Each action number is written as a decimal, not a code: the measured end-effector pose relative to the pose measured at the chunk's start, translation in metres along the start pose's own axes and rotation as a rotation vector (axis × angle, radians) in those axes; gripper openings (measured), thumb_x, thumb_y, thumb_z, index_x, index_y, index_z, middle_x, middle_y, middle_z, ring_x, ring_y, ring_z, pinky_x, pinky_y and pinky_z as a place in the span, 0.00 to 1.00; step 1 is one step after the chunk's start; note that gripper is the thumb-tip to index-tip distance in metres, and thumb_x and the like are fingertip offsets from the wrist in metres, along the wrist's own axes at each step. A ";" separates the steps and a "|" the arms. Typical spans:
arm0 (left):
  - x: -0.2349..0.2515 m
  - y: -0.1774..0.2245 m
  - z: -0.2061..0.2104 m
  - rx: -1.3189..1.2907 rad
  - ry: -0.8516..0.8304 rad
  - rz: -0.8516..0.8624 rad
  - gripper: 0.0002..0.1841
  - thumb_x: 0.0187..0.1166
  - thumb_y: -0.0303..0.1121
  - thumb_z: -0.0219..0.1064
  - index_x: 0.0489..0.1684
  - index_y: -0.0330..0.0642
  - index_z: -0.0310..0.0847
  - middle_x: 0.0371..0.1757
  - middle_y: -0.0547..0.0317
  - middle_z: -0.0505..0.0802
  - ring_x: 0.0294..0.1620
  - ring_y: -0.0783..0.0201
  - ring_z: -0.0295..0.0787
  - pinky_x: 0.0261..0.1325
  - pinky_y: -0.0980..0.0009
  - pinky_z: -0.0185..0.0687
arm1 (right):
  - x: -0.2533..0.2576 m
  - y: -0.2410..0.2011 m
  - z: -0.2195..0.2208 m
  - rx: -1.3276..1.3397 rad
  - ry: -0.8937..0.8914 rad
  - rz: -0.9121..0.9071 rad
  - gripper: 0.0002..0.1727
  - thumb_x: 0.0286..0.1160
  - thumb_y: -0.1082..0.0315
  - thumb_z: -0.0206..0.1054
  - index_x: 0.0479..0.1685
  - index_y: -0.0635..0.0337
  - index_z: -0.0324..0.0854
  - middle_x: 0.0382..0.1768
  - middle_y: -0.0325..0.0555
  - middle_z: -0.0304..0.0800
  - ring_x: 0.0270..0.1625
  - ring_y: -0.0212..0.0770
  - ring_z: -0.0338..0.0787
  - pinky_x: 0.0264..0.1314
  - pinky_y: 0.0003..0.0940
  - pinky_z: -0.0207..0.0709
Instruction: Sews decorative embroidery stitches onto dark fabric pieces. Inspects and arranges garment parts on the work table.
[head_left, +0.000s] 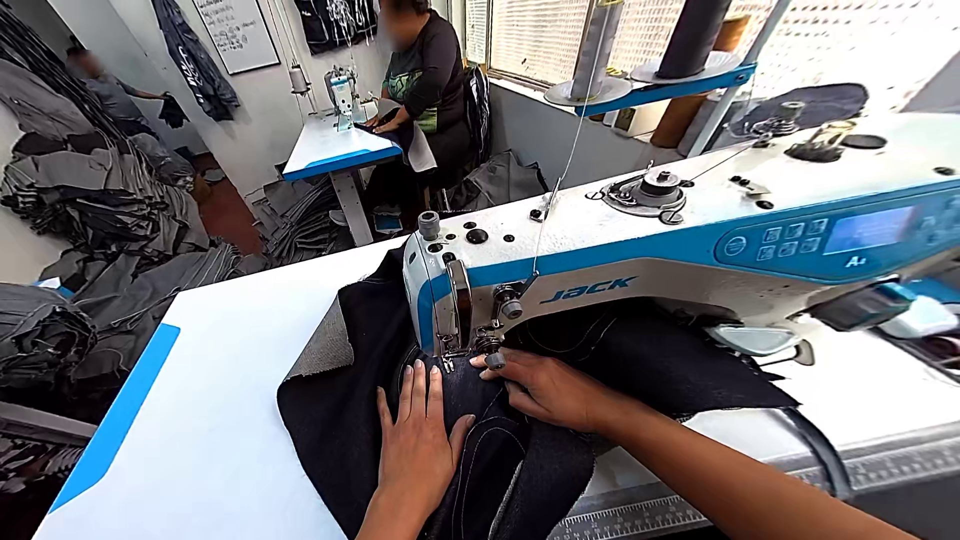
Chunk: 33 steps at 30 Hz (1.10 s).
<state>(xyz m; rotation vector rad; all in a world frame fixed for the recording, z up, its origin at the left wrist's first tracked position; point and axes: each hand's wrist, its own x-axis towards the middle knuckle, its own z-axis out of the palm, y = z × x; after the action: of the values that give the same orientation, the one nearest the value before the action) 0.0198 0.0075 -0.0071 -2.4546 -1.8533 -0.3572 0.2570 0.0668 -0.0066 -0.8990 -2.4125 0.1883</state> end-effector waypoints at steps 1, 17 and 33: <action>0.000 0.000 0.000 -0.001 -0.001 -0.001 0.43 0.86 0.66 0.42 0.89 0.41 0.65 0.91 0.45 0.68 0.91 0.43 0.61 0.86 0.26 0.42 | 0.000 0.000 0.000 0.000 -0.001 0.002 0.19 0.72 0.70 0.55 0.53 0.59 0.90 0.66 0.40 0.92 0.78 0.38 0.83 0.79 0.35 0.75; 0.061 -0.120 -0.016 -0.007 -0.153 0.582 0.38 0.88 0.63 0.39 0.91 0.50 0.62 0.92 0.63 0.68 0.94 0.59 0.54 0.88 0.26 0.31 | 0.013 -0.053 -0.044 -0.106 -0.696 0.005 0.37 0.90 0.44 0.52 0.81 0.70 0.69 0.85 0.64 0.67 0.87 0.61 0.69 0.87 0.54 0.61; 0.075 -0.093 -0.011 -0.055 -0.279 0.527 0.48 0.80 0.74 0.40 0.87 0.43 0.68 0.91 0.48 0.67 0.96 0.45 0.45 0.88 0.25 0.28 | -0.019 -0.101 0.027 -0.373 -0.129 0.081 0.41 0.82 0.34 0.49 0.71 0.62 0.81 0.70 0.62 0.86 0.74 0.60 0.86 0.66 0.55 0.82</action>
<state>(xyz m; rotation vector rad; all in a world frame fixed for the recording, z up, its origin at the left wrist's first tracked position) -0.0511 0.1026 0.0098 -3.0197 -1.1905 -0.0377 0.1975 -0.0218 -0.0063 -1.1812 -2.5798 -0.1873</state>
